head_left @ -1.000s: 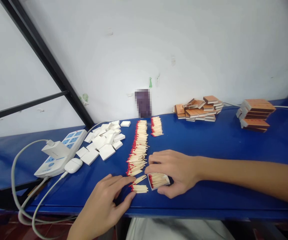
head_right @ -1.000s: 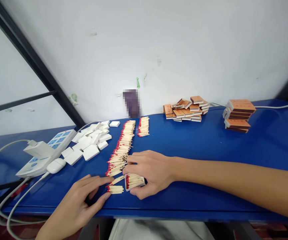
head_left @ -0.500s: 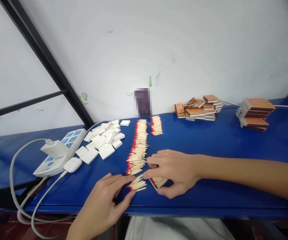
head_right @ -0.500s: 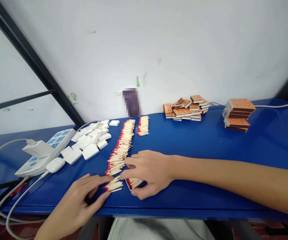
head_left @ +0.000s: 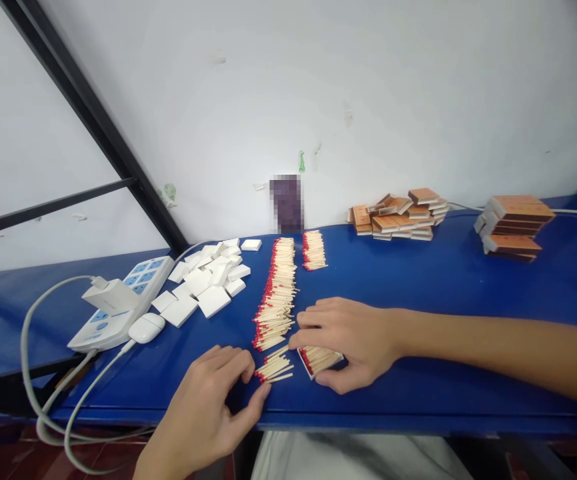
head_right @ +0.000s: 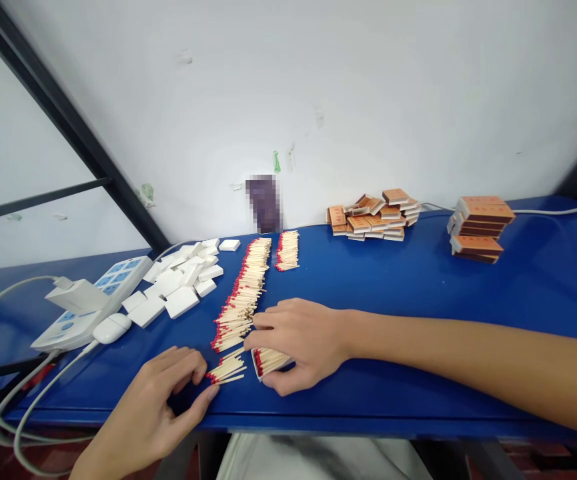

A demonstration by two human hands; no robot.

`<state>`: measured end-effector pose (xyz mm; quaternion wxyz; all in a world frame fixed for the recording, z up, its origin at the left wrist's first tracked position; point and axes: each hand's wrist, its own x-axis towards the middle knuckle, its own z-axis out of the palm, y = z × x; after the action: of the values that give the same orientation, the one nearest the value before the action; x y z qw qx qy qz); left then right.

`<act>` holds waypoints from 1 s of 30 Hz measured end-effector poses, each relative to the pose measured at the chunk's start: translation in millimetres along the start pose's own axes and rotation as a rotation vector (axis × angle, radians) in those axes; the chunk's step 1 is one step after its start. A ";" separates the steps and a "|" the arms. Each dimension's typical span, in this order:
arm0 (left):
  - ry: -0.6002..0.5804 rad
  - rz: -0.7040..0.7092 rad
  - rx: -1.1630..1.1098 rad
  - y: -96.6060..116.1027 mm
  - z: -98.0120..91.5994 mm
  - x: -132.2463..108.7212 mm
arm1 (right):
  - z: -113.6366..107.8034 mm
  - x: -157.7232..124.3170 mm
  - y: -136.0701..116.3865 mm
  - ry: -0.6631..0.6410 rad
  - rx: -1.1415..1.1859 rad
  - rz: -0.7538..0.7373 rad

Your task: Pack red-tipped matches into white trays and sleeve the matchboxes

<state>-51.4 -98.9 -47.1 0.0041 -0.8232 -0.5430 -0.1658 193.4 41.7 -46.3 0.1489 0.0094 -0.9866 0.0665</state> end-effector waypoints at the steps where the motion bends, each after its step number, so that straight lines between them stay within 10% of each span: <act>1: -0.004 0.004 -0.002 0.0 -0.1 0.4 | 0.1 -0.2 -0.1 0.002 0.003 0.004; 30: 0.008 -0.024 -0.017 -3.1 1.8 -3.7 | 1.3 -0.9 1.6 -0.019 0.004 0.040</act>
<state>-55.0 -100.6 -50.3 -0.0028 -0.8158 -0.5515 -0.1740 193.8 43.0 -47.9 0.1381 -0.0093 -0.9878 0.0713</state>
